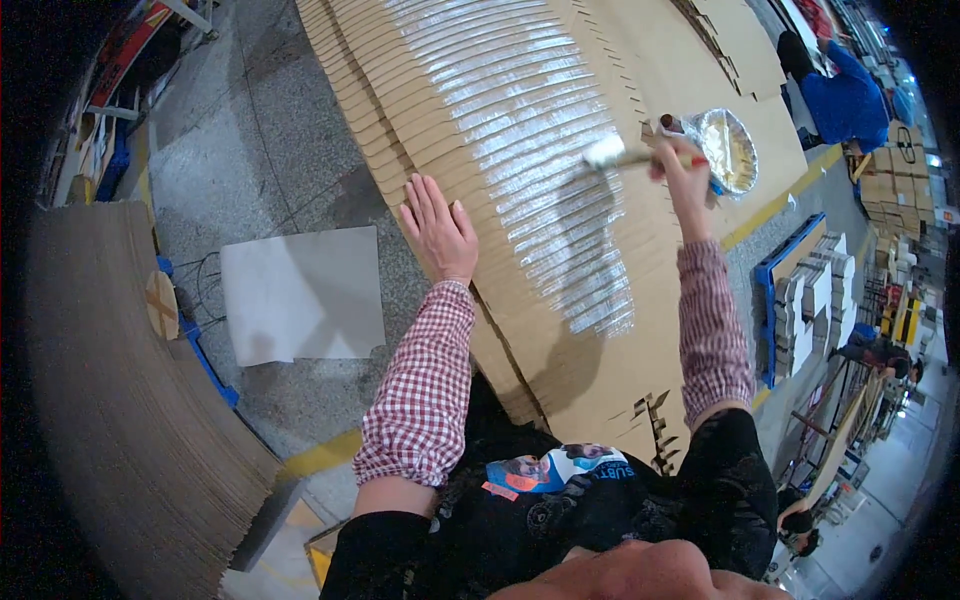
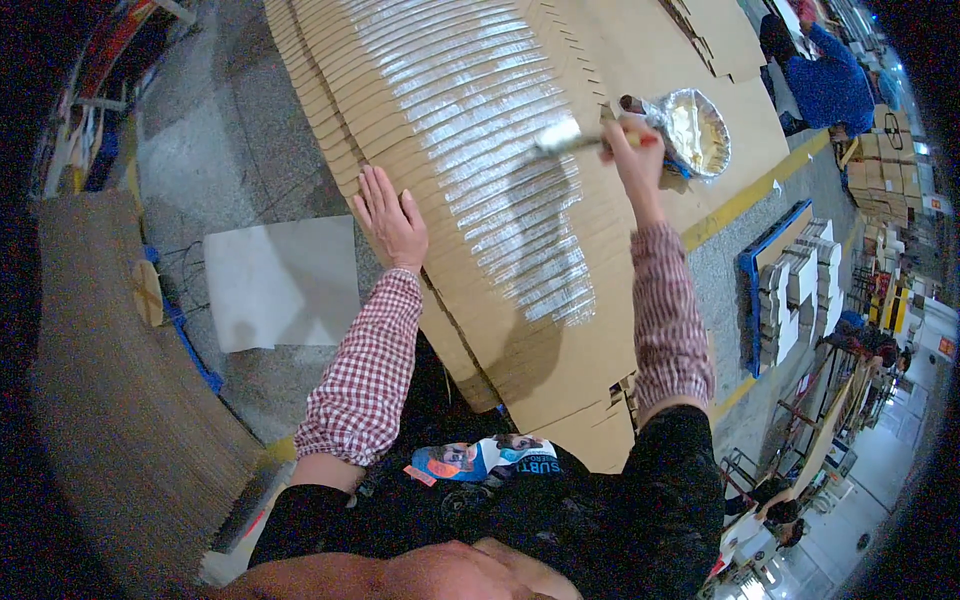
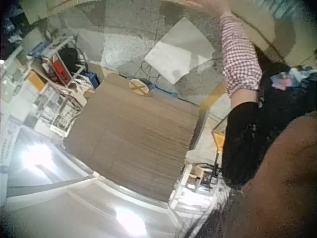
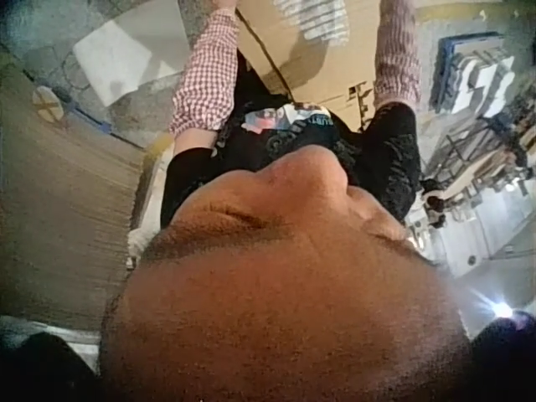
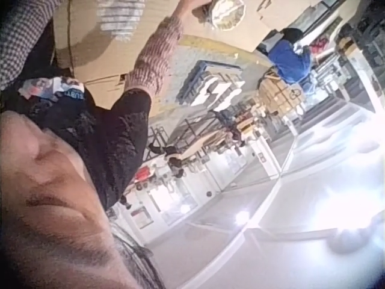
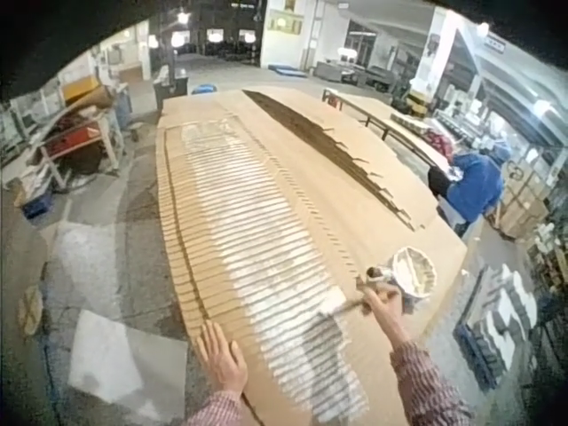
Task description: Applying glue to large sheets of cardboard using a brush and a small container of glue.
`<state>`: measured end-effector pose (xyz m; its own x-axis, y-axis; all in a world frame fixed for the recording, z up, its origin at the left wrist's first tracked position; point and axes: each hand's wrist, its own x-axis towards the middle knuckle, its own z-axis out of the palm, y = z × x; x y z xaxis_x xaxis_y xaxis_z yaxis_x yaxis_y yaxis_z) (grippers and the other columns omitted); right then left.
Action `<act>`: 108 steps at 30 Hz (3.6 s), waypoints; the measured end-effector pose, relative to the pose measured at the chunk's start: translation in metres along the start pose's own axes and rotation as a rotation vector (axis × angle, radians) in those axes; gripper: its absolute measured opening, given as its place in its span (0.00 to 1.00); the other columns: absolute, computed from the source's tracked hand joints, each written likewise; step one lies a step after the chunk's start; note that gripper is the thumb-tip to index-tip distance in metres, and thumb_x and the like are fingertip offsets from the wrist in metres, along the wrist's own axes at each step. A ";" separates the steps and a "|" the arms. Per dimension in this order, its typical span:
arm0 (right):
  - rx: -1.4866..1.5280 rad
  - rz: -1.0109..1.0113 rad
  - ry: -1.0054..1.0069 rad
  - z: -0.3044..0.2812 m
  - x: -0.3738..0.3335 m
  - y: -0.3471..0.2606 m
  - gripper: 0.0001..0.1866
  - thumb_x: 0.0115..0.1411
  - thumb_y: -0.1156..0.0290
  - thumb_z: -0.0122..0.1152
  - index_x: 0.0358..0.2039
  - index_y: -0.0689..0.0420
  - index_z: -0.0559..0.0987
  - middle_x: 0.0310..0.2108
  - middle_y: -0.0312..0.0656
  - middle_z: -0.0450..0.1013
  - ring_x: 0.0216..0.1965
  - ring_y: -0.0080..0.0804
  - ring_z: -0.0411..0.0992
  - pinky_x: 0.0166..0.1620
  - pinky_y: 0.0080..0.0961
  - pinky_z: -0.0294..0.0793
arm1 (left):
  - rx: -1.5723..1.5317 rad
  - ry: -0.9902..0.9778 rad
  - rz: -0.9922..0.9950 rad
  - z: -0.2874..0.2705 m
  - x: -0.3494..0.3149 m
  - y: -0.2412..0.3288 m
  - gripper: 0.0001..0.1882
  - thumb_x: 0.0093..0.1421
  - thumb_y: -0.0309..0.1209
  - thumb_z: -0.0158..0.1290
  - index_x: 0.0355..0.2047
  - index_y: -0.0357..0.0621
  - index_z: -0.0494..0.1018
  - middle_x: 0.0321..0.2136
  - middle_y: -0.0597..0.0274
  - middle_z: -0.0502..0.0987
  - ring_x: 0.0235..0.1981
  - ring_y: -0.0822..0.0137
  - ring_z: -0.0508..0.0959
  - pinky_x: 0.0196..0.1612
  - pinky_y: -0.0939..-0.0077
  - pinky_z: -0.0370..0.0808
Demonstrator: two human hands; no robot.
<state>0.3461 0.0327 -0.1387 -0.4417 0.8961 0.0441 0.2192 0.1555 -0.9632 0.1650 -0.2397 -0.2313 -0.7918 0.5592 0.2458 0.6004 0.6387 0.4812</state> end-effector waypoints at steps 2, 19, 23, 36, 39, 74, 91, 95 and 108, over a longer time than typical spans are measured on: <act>-0.081 0.136 -0.101 -0.025 -0.036 0.000 0.10 0.56 0.70 0.59 0.21 0.63 0.74 0.17 0.36 0.70 0.16 0.22 0.69 0.20 0.18 0.72 | 0.019 0.010 -0.010 -0.006 -0.001 -0.004 0.30 0.64 0.37 0.36 0.63 0.35 0.47 0.64 0.48 0.48 0.66 0.54 0.46 0.66 0.55 0.39; 0.119 -0.128 -0.165 0.046 0.080 -0.066 0.10 0.57 0.66 0.58 0.31 0.62 0.78 0.29 0.37 0.76 0.31 0.20 0.71 0.33 0.16 0.69 | -0.025 -0.061 -0.027 -0.007 -0.003 0.014 0.31 0.63 0.36 0.36 0.63 0.35 0.46 0.65 0.49 0.46 0.67 0.54 0.44 0.66 0.56 0.38; -0.054 -0.141 -0.188 0.061 0.088 -0.052 0.11 0.57 0.69 0.55 0.24 0.62 0.80 0.23 0.36 0.76 0.21 0.15 0.66 0.26 0.13 0.65 | -0.031 -0.070 -0.030 -0.006 -0.003 0.014 0.31 0.63 0.36 0.36 0.63 0.35 0.46 0.65 0.49 0.46 0.67 0.54 0.44 0.66 0.56 0.38; -0.092 -0.114 -0.151 0.046 0.090 -0.052 0.11 0.55 0.69 0.56 0.23 0.63 0.80 0.20 0.35 0.75 0.21 0.15 0.67 0.24 0.13 0.64 | -0.001 -0.079 -0.017 -0.005 -0.003 0.020 0.30 0.65 0.37 0.34 0.64 0.35 0.45 0.65 0.50 0.46 0.67 0.55 0.43 0.66 0.58 0.38; 0.022 0.074 -0.102 0.016 0.046 -0.021 0.10 0.54 0.71 0.56 0.22 0.62 0.80 0.20 0.34 0.74 0.21 0.15 0.67 0.25 0.12 0.65 | 0.024 -0.079 -0.028 -0.013 -0.004 0.014 0.30 0.65 0.37 0.34 0.64 0.35 0.45 0.65 0.50 0.46 0.67 0.55 0.44 0.66 0.58 0.38; 0.015 -0.041 0.017 -0.037 -0.081 -0.023 0.10 0.57 0.71 0.55 0.24 0.63 0.80 0.22 0.34 0.74 0.23 0.18 0.68 0.28 0.15 0.66 | 0.028 0.043 0.017 0.006 -0.001 -0.011 0.30 0.63 0.38 0.37 0.62 0.35 0.49 0.64 0.47 0.50 0.66 0.53 0.48 0.65 0.56 0.42; 0.164 -0.286 -0.021 0.087 0.030 -0.068 0.13 0.59 0.66 0.58 0.23 0.62 0.78 0.18 0.31 0.70 0.22 0.15 0.66 0.25 0.14 0.64 | 0.009 0.005 -0.020 0.001 -0.001 0.000 0.31 0.64 0.38 0.36 0.63 0.36 0.47 0.65 0.50 0.48 0.66 0.56 0.46 0.66 0.57 0.39; -0.211 -0.306 -0.128 0.101 0.064 -0.057 0.15 0.56 0.64 0.60 0.19 0.63 0.77 0.12 0.30 0.66 0.18 0.15 0.63 0.22 0.16 0.60 | -0.058 -0.010 -0.033 -0.001 0.000 0.015 0.32 0.64 0.38 0.36 0.63 0.34 0.45 0.65 0.49 0.46 0.67 0.53 0.44 0.67 0.57 0.38; -0.182 -0.034 -0.229 0.080 0.051 -0.047 0.13 0.55 0.69 0.57 0.17 0.63 0.76 0.14 0.34 0.70 0.17 0.18 0.66 0.21 0.16 0.65 | -0.070 -0.108 -0.042 0.001 -0.013 0.015 0.32 0.65 0.38 0.35 0.63 0.33 0.43 0.65 0.47 0.45 0.67 0.53 0.43 0.66 0.56 0.37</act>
<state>0.2438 0.0377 -0.1119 -0.6317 0.7752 -0.0051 0.3439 0.2743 -0.8981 0.1846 -0.2366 -0.2285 -0.7974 0.5884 0.1339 0.5543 0.6265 0.5479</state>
